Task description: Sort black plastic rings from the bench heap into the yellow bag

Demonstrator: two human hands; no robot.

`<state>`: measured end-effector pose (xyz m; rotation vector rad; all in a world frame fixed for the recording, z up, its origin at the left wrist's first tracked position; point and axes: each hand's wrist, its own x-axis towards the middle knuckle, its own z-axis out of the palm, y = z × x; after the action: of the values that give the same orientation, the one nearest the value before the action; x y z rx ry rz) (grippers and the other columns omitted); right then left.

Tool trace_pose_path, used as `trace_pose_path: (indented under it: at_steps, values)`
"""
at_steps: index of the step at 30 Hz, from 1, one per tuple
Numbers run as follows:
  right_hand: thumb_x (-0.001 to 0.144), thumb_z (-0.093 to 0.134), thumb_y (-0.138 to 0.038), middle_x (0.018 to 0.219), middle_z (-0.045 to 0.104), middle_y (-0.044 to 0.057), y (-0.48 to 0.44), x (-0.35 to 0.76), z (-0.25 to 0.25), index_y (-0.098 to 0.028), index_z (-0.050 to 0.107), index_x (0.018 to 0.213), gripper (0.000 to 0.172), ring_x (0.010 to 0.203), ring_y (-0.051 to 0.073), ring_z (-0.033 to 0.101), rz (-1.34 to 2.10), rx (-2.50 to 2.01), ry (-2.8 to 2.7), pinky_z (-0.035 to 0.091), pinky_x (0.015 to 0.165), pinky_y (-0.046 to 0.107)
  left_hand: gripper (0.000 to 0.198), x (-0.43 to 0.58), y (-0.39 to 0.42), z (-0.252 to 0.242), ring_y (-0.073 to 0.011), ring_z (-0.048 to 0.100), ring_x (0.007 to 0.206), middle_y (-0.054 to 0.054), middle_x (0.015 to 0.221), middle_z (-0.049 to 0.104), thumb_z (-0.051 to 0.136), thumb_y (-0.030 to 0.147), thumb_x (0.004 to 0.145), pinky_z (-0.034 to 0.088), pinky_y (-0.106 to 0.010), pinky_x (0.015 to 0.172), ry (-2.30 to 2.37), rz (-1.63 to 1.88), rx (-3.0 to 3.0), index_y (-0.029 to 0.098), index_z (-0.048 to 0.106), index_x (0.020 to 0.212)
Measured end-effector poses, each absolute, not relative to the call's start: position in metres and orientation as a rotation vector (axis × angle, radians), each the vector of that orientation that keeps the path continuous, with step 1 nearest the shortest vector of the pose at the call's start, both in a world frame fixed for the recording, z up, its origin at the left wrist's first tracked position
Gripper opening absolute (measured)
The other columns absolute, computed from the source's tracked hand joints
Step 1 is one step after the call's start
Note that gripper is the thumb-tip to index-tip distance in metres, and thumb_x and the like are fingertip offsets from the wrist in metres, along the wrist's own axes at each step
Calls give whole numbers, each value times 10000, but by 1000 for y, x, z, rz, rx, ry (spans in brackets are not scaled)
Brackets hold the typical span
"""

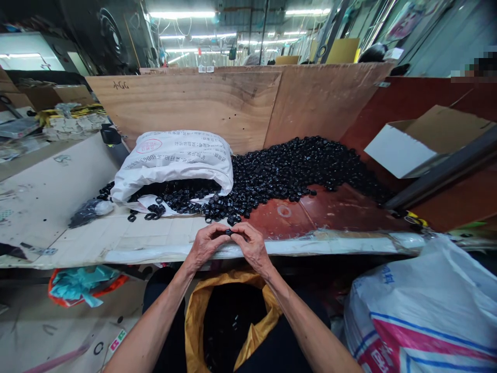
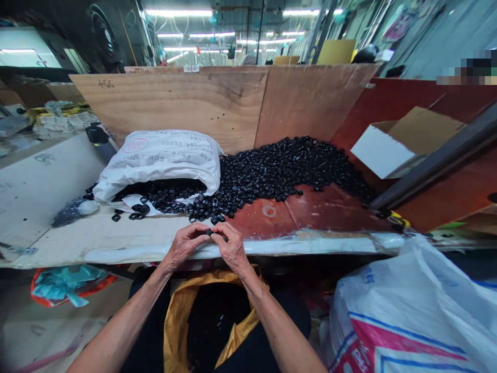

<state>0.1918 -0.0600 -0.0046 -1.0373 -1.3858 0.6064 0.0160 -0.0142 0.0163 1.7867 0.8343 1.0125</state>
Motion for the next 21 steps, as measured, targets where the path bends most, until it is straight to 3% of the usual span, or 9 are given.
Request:
trace_pose_path:
  at_steps: [4,13,21]
  values:
    - [863,634,-225,997,698,58,-61,193,-6,-216,697,927,89,950,212,667,600,-1023,-1390,535,878,343,213,16,-16,21,-197,683,879,-49,966,759,732,300,843,541,-303,828,850,920,1729,187,758,1022]
    - [891,662,-331,877,718,37,-59,188,-13,-213,696,1095,238,757,188,677,543,-1168,-1373,552,747,295,188,15,-13,12,-201,678,934,-66,1010,747,729,297,864,522,-313,886,770,1009,1837,188,753,1015]
    - [963,563,-338,893,719,52,-64,191,-6,-211,701,1032,200,757,191,660,464,-1128,-1549,516,726,290,202,15,-14,12,-200,674,917,-65,994,732,720,318,876,525,-313,869,768,1010,1807,184,742,1026]
